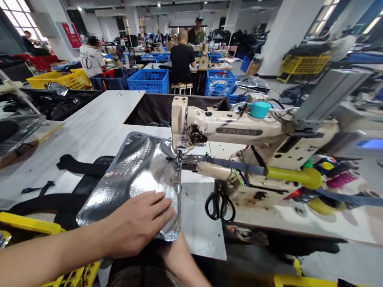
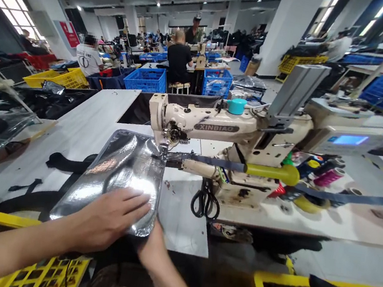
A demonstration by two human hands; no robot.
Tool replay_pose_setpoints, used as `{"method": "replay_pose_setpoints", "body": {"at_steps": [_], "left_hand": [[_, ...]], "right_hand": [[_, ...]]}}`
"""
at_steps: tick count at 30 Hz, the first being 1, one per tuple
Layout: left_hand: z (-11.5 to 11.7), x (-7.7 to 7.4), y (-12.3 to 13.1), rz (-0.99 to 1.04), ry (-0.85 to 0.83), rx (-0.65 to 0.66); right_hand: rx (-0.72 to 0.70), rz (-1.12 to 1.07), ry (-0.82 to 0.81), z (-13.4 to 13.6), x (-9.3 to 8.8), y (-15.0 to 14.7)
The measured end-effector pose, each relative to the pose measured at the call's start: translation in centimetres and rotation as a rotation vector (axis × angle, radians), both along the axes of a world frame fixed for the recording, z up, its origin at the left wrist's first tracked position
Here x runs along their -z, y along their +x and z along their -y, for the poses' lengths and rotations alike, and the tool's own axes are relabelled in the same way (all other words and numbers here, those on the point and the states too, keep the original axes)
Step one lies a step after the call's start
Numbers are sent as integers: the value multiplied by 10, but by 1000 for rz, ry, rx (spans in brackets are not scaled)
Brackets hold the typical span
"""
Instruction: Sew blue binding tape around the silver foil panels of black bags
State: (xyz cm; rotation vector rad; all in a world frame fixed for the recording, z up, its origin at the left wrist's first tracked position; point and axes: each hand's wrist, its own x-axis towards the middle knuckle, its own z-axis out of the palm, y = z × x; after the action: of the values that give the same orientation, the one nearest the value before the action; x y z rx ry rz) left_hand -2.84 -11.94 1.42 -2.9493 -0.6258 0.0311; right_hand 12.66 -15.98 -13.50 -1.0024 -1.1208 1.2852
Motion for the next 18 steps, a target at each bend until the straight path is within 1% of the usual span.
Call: {"method": "replay_pose_setpoints", "body": {"at_steps": [2, 3, 5, 7, 9, 12, 15, 18], "left_hand": [[0, 17, -6, -4, -4, -9], [1, 27, -10, -9, -6, -18], [3, 45, -18, -11, -14, -53], [5, 56, -24, -5, -22, -105], [7, 59, -25, -1, -20, -145], [5, 57, -23, -20, -5, -163], [-5, 55, -18, -33, 6, -174], [-21, 52, -13, -46, 19, -199]], "right_hand": [[47, -49, -35, 25, 13, -6], [35, -79, -63, 33, 17, -4], [-10, -134, -104, 42, 19, 6], [-44, -169, -112, 45, 17, 16], [-42, -198, -117, 44, 16, 21], [-14, -232, -129, 39, 19, 20], [-7, -238, -153, 30, 23, 19], [-17, -235, -164, 14, 22, 22]]}}
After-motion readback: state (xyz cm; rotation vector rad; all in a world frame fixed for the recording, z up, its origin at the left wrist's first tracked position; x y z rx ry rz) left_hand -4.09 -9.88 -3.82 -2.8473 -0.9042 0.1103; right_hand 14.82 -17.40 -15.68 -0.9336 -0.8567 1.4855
